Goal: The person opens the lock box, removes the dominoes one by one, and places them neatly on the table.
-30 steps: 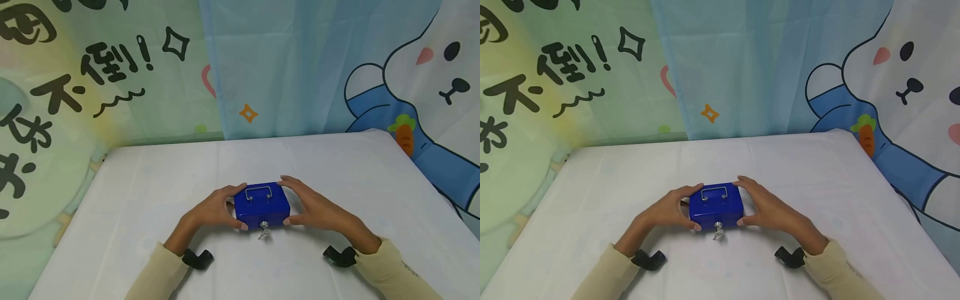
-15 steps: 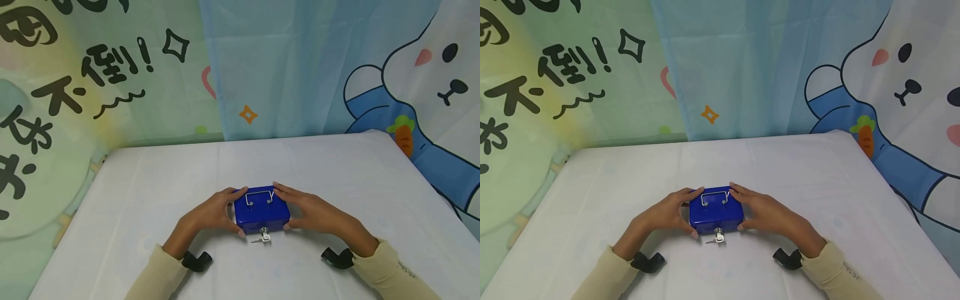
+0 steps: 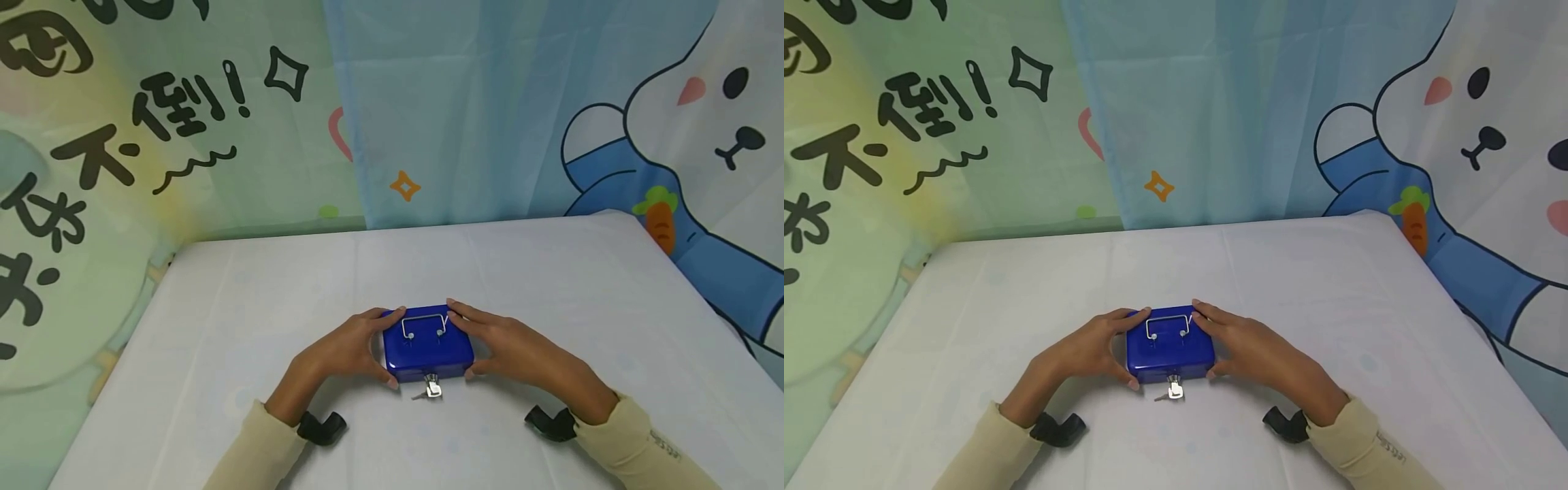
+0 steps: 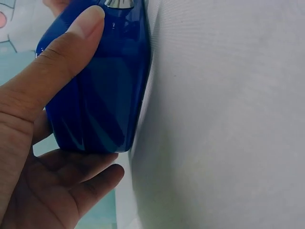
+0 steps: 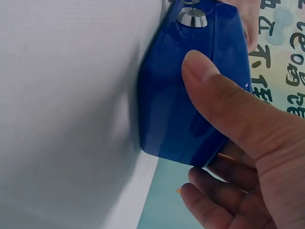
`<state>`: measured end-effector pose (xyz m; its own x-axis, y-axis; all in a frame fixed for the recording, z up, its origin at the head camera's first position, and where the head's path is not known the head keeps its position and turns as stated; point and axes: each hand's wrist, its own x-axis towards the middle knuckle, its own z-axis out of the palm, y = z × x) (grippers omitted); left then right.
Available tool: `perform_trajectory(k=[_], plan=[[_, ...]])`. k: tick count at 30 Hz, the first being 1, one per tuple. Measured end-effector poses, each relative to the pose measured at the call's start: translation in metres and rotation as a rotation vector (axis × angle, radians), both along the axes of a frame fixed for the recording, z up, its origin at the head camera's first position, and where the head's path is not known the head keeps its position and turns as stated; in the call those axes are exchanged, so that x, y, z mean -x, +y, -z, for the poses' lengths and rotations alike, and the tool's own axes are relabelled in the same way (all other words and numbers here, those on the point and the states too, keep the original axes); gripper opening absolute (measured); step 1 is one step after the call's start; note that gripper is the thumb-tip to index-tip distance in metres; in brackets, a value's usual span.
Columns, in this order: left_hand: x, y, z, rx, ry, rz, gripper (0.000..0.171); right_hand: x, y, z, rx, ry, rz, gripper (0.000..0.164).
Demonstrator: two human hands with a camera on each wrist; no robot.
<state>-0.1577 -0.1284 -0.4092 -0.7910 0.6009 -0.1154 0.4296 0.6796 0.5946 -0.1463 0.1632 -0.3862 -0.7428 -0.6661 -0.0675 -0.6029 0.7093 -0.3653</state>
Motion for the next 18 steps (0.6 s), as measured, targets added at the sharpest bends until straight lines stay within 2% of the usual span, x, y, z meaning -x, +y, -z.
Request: perform_trajectory(k=[3,8,18], plan=[[-0.001,0.001,-0.001,0.01,-0.005,0.002,0.112,0.0,0.001,0.0,-0.016,0.006,-0.004,0.091],[0.0,-0.002,-0.001,-0.02,-0.005,0.009,0.112,0.001,0.003,-0.001,-0.007,-0.037,-0.001,0.09],[0.004,-0.007,0.001,-0.154,0.027,0.052,0.104,0.013,0.013,0.005,0.206,-0.153,-0.027,0.09]])
